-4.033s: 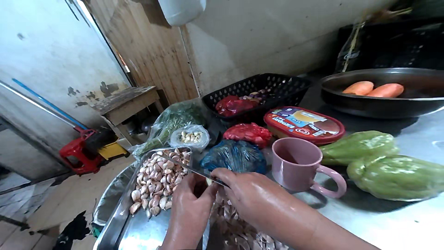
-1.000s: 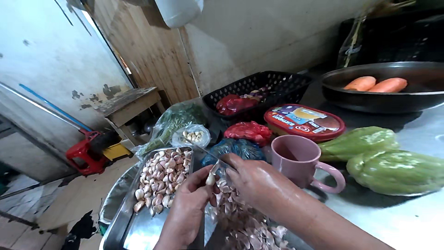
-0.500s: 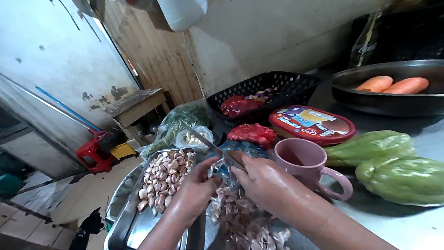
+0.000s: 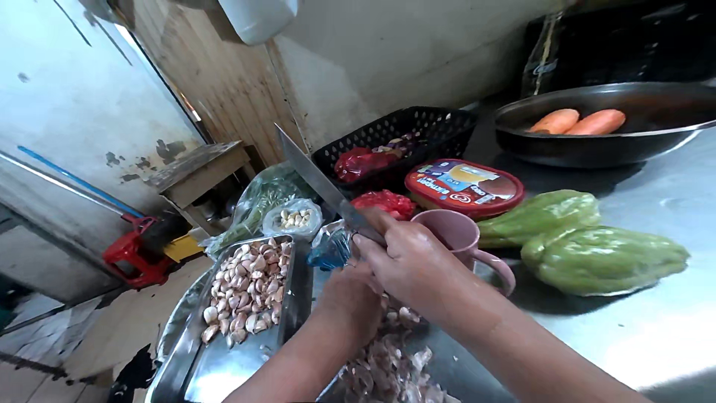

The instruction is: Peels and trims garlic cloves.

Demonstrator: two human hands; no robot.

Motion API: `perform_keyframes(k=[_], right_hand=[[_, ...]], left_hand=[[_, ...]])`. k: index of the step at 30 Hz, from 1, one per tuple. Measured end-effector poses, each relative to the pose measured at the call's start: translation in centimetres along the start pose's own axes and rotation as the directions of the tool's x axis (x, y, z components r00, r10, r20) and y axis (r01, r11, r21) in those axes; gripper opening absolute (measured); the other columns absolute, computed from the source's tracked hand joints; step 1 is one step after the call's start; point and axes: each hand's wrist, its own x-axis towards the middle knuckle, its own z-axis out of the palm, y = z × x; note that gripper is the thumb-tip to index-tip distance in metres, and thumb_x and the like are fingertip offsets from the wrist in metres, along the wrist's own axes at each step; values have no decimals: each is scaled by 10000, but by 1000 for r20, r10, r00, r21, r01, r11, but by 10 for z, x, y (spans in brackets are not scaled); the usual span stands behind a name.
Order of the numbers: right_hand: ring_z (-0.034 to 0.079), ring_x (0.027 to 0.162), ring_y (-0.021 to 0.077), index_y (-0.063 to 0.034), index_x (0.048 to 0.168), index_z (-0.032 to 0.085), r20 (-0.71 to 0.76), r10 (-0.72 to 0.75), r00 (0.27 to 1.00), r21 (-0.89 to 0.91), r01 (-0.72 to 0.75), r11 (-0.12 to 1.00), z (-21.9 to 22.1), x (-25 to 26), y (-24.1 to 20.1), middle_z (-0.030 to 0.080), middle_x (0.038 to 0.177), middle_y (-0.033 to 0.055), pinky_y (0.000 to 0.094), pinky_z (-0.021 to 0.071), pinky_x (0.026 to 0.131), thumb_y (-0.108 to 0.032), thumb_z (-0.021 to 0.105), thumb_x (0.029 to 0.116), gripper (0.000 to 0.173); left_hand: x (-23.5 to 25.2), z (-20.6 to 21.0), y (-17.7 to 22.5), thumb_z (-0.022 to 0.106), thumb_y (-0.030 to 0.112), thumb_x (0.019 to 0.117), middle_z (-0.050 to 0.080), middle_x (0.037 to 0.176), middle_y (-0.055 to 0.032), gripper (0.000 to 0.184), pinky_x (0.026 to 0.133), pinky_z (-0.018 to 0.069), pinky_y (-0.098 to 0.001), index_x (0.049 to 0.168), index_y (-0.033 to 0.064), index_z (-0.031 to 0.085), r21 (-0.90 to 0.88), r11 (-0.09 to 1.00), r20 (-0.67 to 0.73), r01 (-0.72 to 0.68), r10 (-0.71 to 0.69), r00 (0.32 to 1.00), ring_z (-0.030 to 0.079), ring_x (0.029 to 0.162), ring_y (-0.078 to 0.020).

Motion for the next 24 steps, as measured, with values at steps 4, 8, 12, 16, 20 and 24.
perform_keyframes(k=[4, 8, 12, 16, 20, 24], right_hand=[[661, 691, 131, -202, 1281, 665, -14, -28, 999, 43, 29, 999, -1, -1, 1, 690, 822, -7, 366, 565, 635, -224, 557, 1036, 269], [646, 686, 91, -214, 1241, 683, -67, -69, 995, 72, 74, 995, -2, -1, 2, 678, 797, -41, 332, 550, 617, -244, 540, 1018, 267], [642, 666, 55, -175, 1159, 722, -10, -111, 994, 119, 111, 987, -2, -2, 2, 674, 766, -47, 280, 560, 622, -243, 534, 1017, 246], [652, 679, 72, -179, 1191, 704, 249, -12, 968, 161, -29, 986, -1, -2, -3, 683, 801, -23, 291, 565, 647, -292, 551, 1037, 244], [654, 688, 88, -165, 1107, 704, 348, 54, 936, 134, -107, 985, 2, 3, 2, 665, 796, -19, 302, 562, 644, -468, 518, 1055, 360], [644, 650, 80, -158, 1072, 723, 364, 79, 928, 72, -112, 991, 5, 2, 6, 672, 768, -18, 290, 556, 621, -436, 566, 1041, 321]], left_hand=[[-3, -4, -4, 615, 203, 1003, 671, 1201, -195, 295, 1043, 467, -512, 1193, -8, 692, -104, 995, 4, -6, 7, 1000, 611, 1193, -350], [-15, -20, -30, 637, 143, 988, 680, 994, -85, 187, 862, 527, -313, 1056, -4, 730, -582, 813, -77, 29, -90, 993, 635, 914, -130], [-21, -34, -70, 574, 118, 1030, 643, 831, 10, 123, 629, 497, -212, 1069, 41, 662, -902, 414, -37, 124, -361, 932, 582, 678, -51], [-7, -58, -111, 516, 191, 1064, 621, 806, 2, 180, 583, 485, -223, 1077, 53, 630, -919, 389, -148, 63, -489, 860, 577, 659, -71], [30, -86, -146, 545, 189, 1058, 652, 1094, -161, 339, 757, 511, -400, 1348, 19, 589, -776, 590, -230, 225, -596, 770, 610, 869, -223], [31, -104, -151, 533, 204, 1065, 626, 1250, -205, 399, 868, 498, -486, 1441, 73, 548, -687, 676, -250, 268, -566, 785, 615, 1021, -299]])
